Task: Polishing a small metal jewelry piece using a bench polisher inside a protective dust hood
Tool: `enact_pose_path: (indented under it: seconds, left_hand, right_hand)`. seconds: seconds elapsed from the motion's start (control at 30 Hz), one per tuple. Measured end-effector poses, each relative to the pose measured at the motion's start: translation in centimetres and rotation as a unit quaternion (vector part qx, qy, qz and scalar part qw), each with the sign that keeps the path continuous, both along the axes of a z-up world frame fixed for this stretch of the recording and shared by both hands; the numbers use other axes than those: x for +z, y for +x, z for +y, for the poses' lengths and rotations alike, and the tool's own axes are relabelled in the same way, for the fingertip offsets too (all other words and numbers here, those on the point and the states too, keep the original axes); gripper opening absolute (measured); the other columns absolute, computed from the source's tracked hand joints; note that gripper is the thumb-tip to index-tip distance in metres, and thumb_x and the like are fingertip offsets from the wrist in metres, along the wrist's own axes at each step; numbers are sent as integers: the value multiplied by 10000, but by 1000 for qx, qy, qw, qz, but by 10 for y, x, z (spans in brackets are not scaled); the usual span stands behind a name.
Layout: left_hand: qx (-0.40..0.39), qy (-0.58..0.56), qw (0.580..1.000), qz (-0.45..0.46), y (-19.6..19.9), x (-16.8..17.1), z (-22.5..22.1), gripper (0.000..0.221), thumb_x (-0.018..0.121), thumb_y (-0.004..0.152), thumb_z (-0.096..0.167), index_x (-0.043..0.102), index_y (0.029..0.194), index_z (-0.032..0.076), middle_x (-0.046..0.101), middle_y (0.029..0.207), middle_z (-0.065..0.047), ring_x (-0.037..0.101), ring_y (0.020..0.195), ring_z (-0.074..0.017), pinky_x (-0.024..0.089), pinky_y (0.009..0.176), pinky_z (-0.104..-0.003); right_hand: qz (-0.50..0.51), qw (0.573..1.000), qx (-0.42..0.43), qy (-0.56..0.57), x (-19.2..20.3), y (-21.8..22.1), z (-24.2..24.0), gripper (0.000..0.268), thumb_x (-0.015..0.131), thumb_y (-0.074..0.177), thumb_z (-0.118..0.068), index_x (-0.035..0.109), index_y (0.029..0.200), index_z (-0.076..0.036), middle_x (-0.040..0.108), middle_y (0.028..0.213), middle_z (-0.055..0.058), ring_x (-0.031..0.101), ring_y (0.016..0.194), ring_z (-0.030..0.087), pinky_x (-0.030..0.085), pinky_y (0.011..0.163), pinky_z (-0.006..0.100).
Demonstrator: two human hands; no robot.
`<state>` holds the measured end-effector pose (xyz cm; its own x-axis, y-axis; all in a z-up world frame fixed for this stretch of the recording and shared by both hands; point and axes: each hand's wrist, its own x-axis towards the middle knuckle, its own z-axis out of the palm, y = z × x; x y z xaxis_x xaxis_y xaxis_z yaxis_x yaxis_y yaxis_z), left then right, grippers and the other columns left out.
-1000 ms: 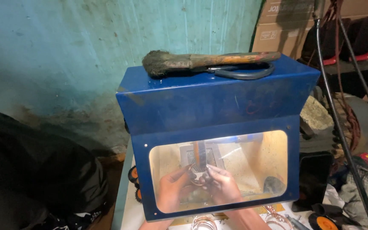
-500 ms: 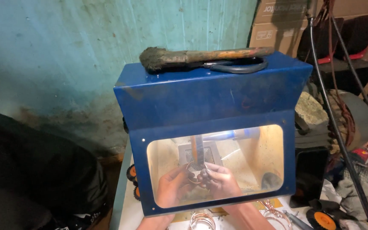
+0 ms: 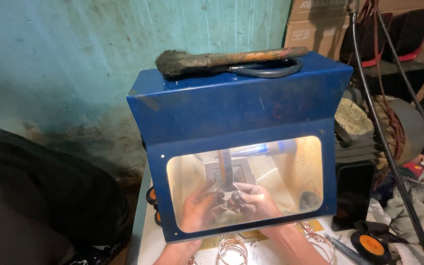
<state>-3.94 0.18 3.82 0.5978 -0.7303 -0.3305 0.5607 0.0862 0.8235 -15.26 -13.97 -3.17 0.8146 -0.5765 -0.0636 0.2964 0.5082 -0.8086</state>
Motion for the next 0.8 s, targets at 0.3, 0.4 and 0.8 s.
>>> enact_pose_path:
  seconds: [0.3,0.4,0.8]
  left_hand:
    - [-3,-18,1000,5,2,-1,-1,594,774,783,-25,653,1363,-45,740,965,-246,708,868,-375,601,893,-481]
    - [-17,-11,1000,-13,4,-6,-1,637,771,802,15,629,1422,2,736,948,-211,700,874,-323,602,860,-420]
    - [-22,-13,1000,-2,-1,-3,-5,599,754,797,12,630,1383,-6,744,1039,-239,711,947,-351,593,916,-459]
  right_hand:
    - [-2,1000,-15,25,-2,9,5,157,604,968,-46,663,825,-17,613,703,93,559,657,214,458,647,327]
    - [-1,1000,7,3,-10,5,-7,107,641,937,20,713,860,41,635,705,108,602,682,232,475,628,320]
    - [3,999,16,31,1,0,-8,289,603,923,69,691,1195,107,685,801,164,642,725,238,524,666,324]
